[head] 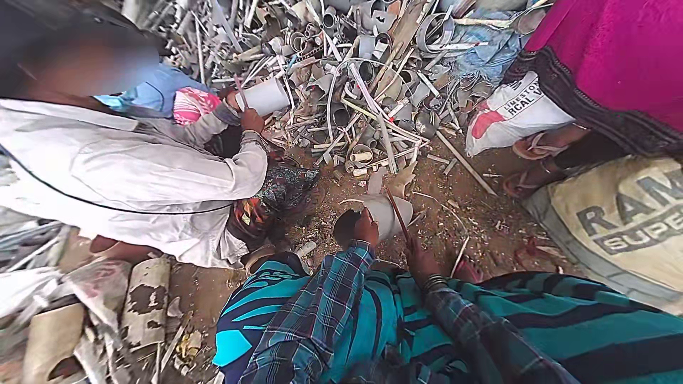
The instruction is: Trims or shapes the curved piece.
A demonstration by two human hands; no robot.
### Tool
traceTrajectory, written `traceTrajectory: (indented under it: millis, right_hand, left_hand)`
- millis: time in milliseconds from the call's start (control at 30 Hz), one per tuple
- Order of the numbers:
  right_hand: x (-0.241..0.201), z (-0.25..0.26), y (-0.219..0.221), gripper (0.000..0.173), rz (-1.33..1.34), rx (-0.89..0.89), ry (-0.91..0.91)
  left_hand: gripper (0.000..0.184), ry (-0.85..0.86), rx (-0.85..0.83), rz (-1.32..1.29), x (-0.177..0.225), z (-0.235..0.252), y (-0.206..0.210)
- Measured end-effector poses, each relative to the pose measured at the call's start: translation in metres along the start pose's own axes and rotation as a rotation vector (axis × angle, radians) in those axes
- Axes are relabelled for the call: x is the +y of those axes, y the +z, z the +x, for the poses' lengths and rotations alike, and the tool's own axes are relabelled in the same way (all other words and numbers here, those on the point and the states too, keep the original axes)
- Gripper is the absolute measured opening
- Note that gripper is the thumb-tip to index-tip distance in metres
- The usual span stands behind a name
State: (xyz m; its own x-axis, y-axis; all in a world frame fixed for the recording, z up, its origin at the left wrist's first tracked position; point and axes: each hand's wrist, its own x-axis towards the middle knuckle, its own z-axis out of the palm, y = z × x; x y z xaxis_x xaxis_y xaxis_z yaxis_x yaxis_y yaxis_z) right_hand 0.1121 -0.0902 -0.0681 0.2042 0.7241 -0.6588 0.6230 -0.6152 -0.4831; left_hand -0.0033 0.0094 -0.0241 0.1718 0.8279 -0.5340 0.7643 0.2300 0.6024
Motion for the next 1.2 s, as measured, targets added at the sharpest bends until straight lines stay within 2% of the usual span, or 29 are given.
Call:
traceTrajectory:
  millis: [67,200,333,400,467,500,567,667,800,967,1100,1200]
  right_hand:
    - [0.002,0.003,0.0,0.052,0.012,0.017,0.023]
    - [-0.016,-0.021,0.0,0.05,-0.034,-0.021,-0.122]
    - [0.011,0.014,0.004,0.049,0.101,0.043,0.012]
    - [0.023,0.028,0.001,0.047,0.2,0.05,0.066]
    - [0.028,0.034,0.002,0.043,0.332,0.048,0.054]
    - [0.029,0.036,0.003,0.042,0.378,0.029,0.04]
    - [0.035,0.041,0.006,0.04,0.464,0.008,0.036]
    - [0.042,0.053,0.011,0.045,0.521,0.044,0.056]
    - [0.036,0.052,0.012,0.046,0.464,0.11,0.06]
    - [0.018,0.039,0.013,0.046,0.356,0.064,-0.105]
    - [0.03,0.054,0.008,0.05,0.41,0.042,0.107]
    - [0.031,0.057,0.011,0.051,0.494,0.064,0.148]
  left_hand:
    - [0.064,0.008,0.007,-0.014,-0.001,0.003,0.004]
    - [0.063,0.016,0.049,-0.045,-0.005,0.011,0.002]
    - [0.063,0.024,0.035,-0.082,0.003,0.006,0.006]
    - [0.072,0.048,-0.01,-0.071,0.001,0.005,0.009]
    - [0.094,0.063,-0.048,0.035,-0.007,0.009,0.015]
    - [0.099,0.05,-0.051,0.105,-0.009,0.01,0.017]
    - [0.091,0.007,-0.041,0.176,-0.003,0.005,0.014]
    - [0.076,0.013,0.02,0.138,0.007,-0.002,-0.001]
    - [0.071,0.025,0.09,0.047,0.01,-0.007,-0.01]
    - [0.069,0.024,0.102,0.01,0.0,-0.004,-0.006]
    - [0.07,0.002,0.049,0.11,0.004,-0.007,-0.007]
    - [0.069,0.006,0.024,0.179,0.007,-0.011,-0.006]
